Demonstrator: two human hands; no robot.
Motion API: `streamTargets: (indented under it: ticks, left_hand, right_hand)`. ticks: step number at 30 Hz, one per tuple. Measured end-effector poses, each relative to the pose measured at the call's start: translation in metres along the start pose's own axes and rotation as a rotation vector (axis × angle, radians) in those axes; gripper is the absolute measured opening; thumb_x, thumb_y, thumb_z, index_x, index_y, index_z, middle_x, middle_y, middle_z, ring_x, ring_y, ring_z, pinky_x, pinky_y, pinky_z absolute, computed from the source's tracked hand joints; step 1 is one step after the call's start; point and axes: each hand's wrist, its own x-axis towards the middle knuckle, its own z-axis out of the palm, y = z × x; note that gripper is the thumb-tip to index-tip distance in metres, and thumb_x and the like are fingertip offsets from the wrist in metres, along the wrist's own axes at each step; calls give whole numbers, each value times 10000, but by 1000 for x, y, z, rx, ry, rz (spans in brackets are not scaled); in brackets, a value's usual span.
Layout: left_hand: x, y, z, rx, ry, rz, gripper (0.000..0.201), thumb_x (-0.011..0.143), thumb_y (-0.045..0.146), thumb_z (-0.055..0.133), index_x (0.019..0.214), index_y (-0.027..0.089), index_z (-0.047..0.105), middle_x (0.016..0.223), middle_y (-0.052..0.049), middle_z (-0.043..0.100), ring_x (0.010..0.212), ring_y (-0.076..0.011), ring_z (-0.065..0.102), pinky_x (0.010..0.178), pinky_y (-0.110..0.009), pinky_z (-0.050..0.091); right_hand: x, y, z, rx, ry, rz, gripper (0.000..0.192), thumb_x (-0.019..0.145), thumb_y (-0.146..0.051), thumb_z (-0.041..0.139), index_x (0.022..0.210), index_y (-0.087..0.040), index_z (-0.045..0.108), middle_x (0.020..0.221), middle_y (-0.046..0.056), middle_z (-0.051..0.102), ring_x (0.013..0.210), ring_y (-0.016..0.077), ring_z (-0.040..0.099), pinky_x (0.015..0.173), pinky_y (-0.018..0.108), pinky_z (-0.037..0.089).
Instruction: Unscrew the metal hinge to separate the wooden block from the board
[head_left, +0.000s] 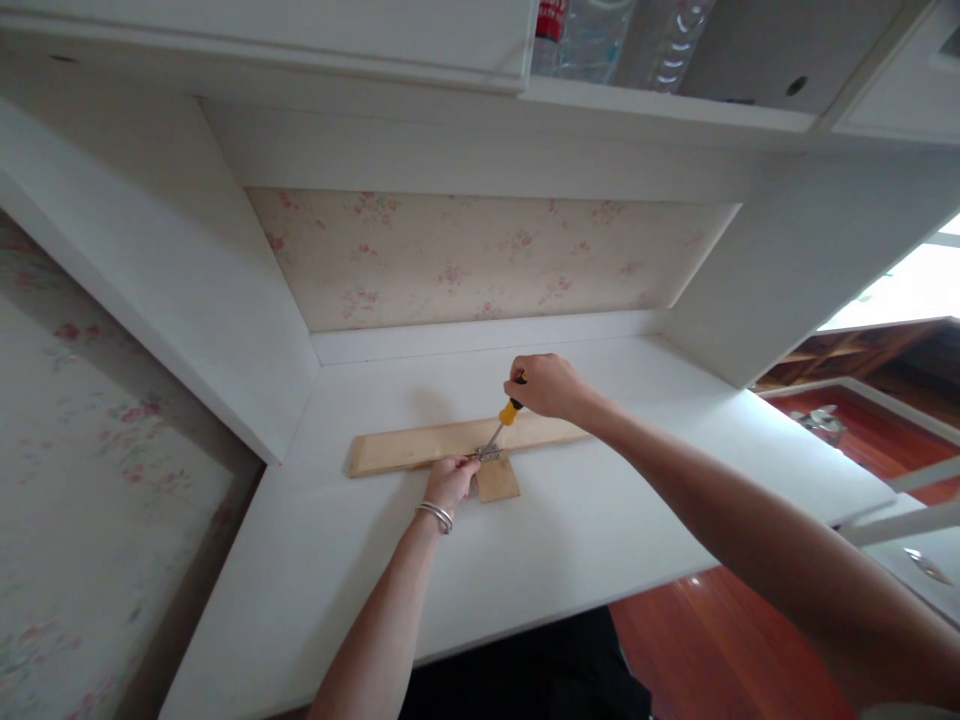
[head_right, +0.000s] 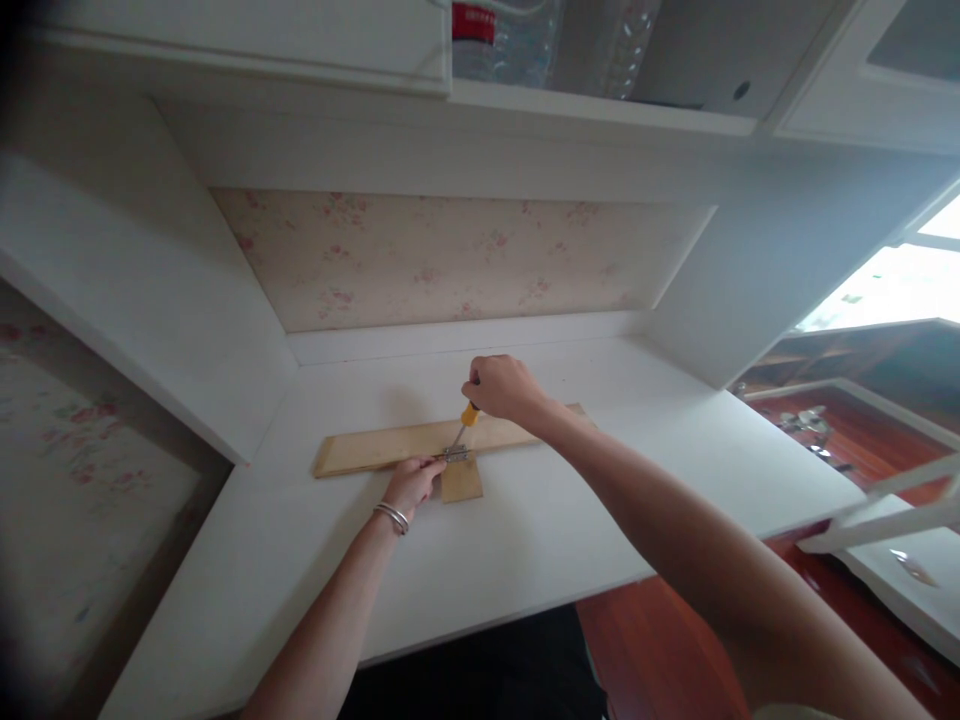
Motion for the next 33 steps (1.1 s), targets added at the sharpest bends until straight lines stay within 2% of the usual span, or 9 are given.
streamTargets:
  ticks: [3,10,13,15,17,19,23,28,33]
  left_hand:
    - [2,-2,0,-1,12,-1,198,702,324,588,613,148,570,353,72,348,314,-62,280,356,-211,145]
    - [3,-5,1,-3,20,4,204,708,339,584,609,162,557,340,81,322,314,-63,266,362,-211,139]
    - [2,-4,1,-7,23,2,204,707,337,579,602,166,543,340,82,320,315,-64,263,362,-212,139]
    - [1,-3,1,-12,21,3,201,705,333,576,598,169,534,345,82,323,317,-63,266,363,-211,139]
    - [1,-2,0,-19,18,4,200,701,328,577,591,169,526,351,82,324,318,-61,270,365,-209,139]
    - [1,-2,0,-24,19,4,199,696,325,585,590,168,525,353,82,326,320,-60,274,367,-208,139]
    - [1,-2,0,-27,25,6,201,689,325,596,588,163,535,354,80,334,324,-60,277,368,-208,145]
    - [2,-2,1,-26,24,-2,200,696,326,587,589,163,543,347,78,335,319,-66,281,365,-213,147]
    - [5,-6,1,-5,36,3,208,696,330,586,581,160,553,338,75,333,319,-66,275,366,-216,152]
  right_hand:
    - [-1,6,1,25,-17,7,183,774,-362,510,797,-228,633,785,20,679,709,175,592,578,261,345]
    - [-19,-22,-15,147,-27,-374,309,763,-377,575,1023,-210,575,1024,47,636,795,160,581,655,243,383]
    - [-18,-37,-20,44,-58,-281,351,850,-480,436,920,-174,593,880,88,658,751,207,592,617,285,375]
    - [-15,-41,-24,-7,-75,-275,297,880,-376,384,890,-164,592,870,101,661,768,216,599,626,296,372]
    - [-11,-40,-27,5,-122,-343,217,813,-272,462,971,-175,575,982,91,652,807,201,599,639,283,375]
    - [-9,-38,-30,14,-178,-370,318,741,-278,542,1049,-203,547,1077,76,625,827,198,598,628,275,379]
    - [-5,-37,-31,-92,-167,-241,330,813,-417,465,1023,-179,555,994,127,638,846,256,601,631,317,387]
    - [-1,-39,-32,-11,-233,-414,377,712,-282,559,1079,-202,532,1130,104,592,811,203,601,605,280,384]
    - [3,-44,-33,-112,-205,-318,313,808,-354,462,1022,-157,577,962,145,645,859,263,600,656,327,393]
